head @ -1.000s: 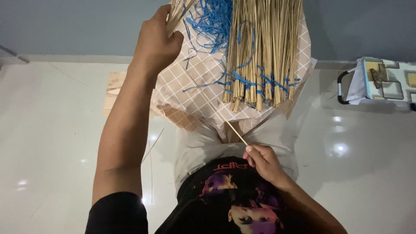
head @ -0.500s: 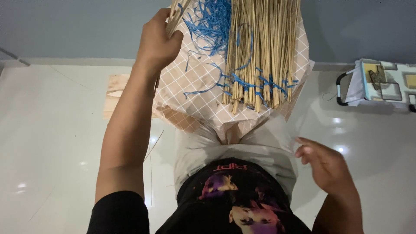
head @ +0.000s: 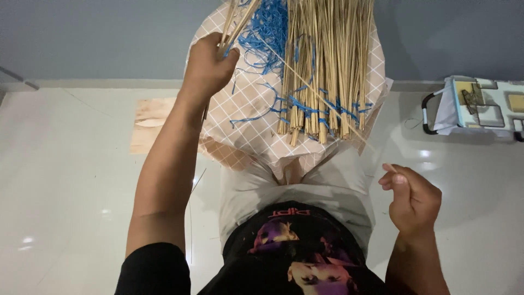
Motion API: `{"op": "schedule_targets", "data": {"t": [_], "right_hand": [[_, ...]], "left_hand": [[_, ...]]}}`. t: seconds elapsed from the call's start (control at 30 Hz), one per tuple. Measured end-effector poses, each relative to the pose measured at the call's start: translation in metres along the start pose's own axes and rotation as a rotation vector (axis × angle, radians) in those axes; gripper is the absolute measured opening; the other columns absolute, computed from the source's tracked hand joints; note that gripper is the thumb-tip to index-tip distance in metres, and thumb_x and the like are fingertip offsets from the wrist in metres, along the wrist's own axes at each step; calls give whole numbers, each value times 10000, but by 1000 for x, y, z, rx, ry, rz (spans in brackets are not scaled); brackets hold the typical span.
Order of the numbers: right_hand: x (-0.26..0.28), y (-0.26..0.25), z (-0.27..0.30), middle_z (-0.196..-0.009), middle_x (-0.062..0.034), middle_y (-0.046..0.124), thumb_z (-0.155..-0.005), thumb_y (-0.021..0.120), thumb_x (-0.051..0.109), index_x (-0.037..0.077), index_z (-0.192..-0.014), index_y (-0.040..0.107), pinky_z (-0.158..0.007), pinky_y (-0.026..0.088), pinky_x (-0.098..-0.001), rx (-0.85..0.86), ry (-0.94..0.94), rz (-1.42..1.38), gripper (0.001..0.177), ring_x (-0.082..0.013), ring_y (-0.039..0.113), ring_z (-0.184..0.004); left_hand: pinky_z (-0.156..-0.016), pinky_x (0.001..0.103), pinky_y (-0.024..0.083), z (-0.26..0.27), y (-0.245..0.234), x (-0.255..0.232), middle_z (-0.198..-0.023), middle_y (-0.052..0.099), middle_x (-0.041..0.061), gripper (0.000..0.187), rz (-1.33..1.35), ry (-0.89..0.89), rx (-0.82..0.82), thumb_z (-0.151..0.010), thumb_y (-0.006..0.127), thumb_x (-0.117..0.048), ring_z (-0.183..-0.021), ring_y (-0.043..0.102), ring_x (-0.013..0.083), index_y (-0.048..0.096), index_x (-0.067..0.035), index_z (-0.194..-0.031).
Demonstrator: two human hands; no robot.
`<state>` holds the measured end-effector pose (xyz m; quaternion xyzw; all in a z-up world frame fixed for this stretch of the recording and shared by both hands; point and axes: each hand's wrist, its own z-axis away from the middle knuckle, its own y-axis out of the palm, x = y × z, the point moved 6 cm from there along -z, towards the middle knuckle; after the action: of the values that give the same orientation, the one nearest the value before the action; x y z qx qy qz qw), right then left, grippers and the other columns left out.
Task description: Gathering bamboo sticks and tying them into bundles with blue plastic strips
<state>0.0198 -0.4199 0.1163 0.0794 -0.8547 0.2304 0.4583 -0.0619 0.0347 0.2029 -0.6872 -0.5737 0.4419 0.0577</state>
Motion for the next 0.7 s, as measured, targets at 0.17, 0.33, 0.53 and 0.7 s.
{"op": "schedule_targets", "data": {"t": [0.17, 0.33, 0.53, 0.7], "right_hand": [[-15, 0, -13, -763, -130, 602, -1136, 442, -6, -110, -1114, 654, -681, 483, -277, -150, 141, -70, 237, -170, 528, -659], [-35, 6, -14, -761, -79, 585, -1146, 454, 61, -54, -1080, 659, -706, 473, -245, -167, 269, -130, 244, -138, 531, -686], [-47, -2, -8, -758, -87, 573, -1154, 428, 76, -37, -1089, 647, -709, 470, -260, -243, 262, -118, 255, -149, 516, -694], [-45, -5, -6, -819, -122, 600, -1146, 450, 8, -88, -1091, 657, -720, 467, -255, -172, 177, -30, 235, -163, 533, -732]], "left_hand": [[-629, 415, 598, 7, 5, -1, -920, 744, 279, 368, -84, -64, -2, -859, 681, -127, -707, 737, 366, 650, 116, -1134], [-590, 384, 567, 13, 9, 3, -862, 731, 197, 496, -125, -145, -3, -967, 727, -391, -658, 711, 290, 648, 59, -1161], [-550, 308, 454, 17, 17, 33, -681, 618, 62, 353, 186, -276, 1, -997, 522, -266, -592, 530, 165, 693, 26, -894], [-569, 292, 444, 23, 23, 52, -687, 524, 7, 343, 222, -359, -24, -1045, 542, -301, -618, 469, 122, 538, -75, -787]]}}
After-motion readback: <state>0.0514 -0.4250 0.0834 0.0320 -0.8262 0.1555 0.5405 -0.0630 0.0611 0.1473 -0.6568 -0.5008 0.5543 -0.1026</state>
